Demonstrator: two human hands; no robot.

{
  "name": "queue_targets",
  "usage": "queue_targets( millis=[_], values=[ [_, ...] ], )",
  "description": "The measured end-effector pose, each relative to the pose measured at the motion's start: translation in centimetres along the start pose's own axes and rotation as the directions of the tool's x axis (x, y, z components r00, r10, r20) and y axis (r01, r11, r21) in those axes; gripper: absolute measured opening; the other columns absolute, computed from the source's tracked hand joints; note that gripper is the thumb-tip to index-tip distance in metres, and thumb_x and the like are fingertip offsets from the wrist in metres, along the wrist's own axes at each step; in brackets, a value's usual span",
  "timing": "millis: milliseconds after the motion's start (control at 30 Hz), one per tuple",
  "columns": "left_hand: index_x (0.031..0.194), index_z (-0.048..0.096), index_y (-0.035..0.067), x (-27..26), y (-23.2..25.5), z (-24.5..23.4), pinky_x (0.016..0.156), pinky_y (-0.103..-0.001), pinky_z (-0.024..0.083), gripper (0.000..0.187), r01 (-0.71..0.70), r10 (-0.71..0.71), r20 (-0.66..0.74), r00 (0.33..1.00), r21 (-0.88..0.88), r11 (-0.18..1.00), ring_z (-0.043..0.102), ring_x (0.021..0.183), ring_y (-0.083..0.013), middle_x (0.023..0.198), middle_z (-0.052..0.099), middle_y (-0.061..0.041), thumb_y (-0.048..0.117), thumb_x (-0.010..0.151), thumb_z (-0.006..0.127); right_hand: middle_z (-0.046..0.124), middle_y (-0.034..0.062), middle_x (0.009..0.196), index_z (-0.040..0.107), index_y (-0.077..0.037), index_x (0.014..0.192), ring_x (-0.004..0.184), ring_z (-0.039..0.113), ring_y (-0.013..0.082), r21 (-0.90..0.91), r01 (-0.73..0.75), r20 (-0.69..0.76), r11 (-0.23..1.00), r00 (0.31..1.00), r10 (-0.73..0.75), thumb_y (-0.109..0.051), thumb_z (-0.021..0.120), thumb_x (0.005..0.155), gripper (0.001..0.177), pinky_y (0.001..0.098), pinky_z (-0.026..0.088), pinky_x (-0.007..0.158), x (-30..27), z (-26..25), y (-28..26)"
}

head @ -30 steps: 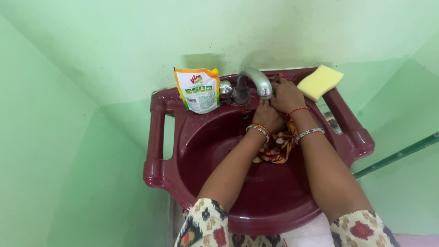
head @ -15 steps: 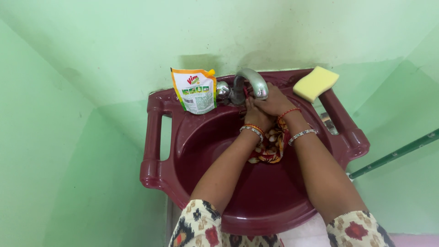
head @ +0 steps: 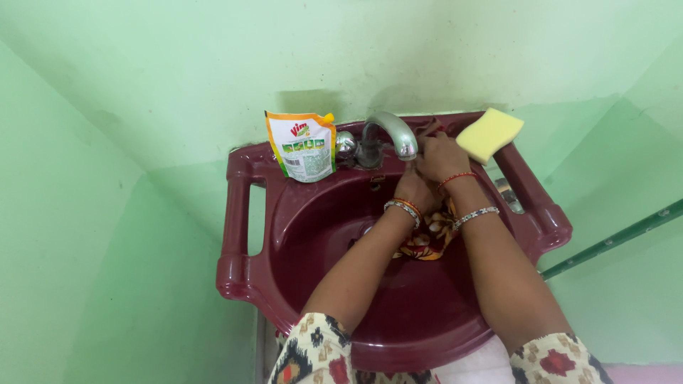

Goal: The person washes a small patterned cloth in a maroon sink using a yellow sponge and liquid detergent. They scrub the cloth, rinse it under running water, wring it out, and then apply detergent to the sponge to continue cleaning.

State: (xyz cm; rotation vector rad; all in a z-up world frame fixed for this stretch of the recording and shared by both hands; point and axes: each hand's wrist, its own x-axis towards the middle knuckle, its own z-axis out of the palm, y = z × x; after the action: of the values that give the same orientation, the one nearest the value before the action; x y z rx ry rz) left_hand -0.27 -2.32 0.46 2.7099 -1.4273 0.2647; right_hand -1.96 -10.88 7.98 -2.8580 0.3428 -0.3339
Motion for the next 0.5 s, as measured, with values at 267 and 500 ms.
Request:
queue_targets(
  millis=[267,500],
  values=[
    [0.141,0.05,-0.008,0.6,-3.0,1.7,0.118,-0.057,0.033,0.056,0.222,-0.222,-0.041,0.974,-0.009,0.975,0.044,0.142,-0.0477,0.144,0.055,-0.029,0.031,0.101,0.051,0.074,0.019,0.112,0.074,-0.011,0.12,0.102,0.071,0.0354,0.299,0.005,0.009,0.954,1.0,-0.009,-0.021,0.067,0.088,0.034,0.0451,0.055,0.096,-0.1,-1.5,1.1],
    [0.152,0.032,-0.009,0.3,-1.9,2.2,0.119,-0.053,0.037,0.073,-0.084,0.092,-0.267,0.959,0.041,0.996,0.045,0.141,-0.0445,0.155,0.04,-0.034,0.028,0.093,0.055,0.064,0.0146,0.132,0.074,-0.02,0.125,0.133,0.05,0.0398,-0.103,-0.326,-0.028,0.94,0.945,0.325,-0.023,0.075,0.088,0.037,0.061,0.043,0.109,-0.1,-2.5,2.5]
  ],
)
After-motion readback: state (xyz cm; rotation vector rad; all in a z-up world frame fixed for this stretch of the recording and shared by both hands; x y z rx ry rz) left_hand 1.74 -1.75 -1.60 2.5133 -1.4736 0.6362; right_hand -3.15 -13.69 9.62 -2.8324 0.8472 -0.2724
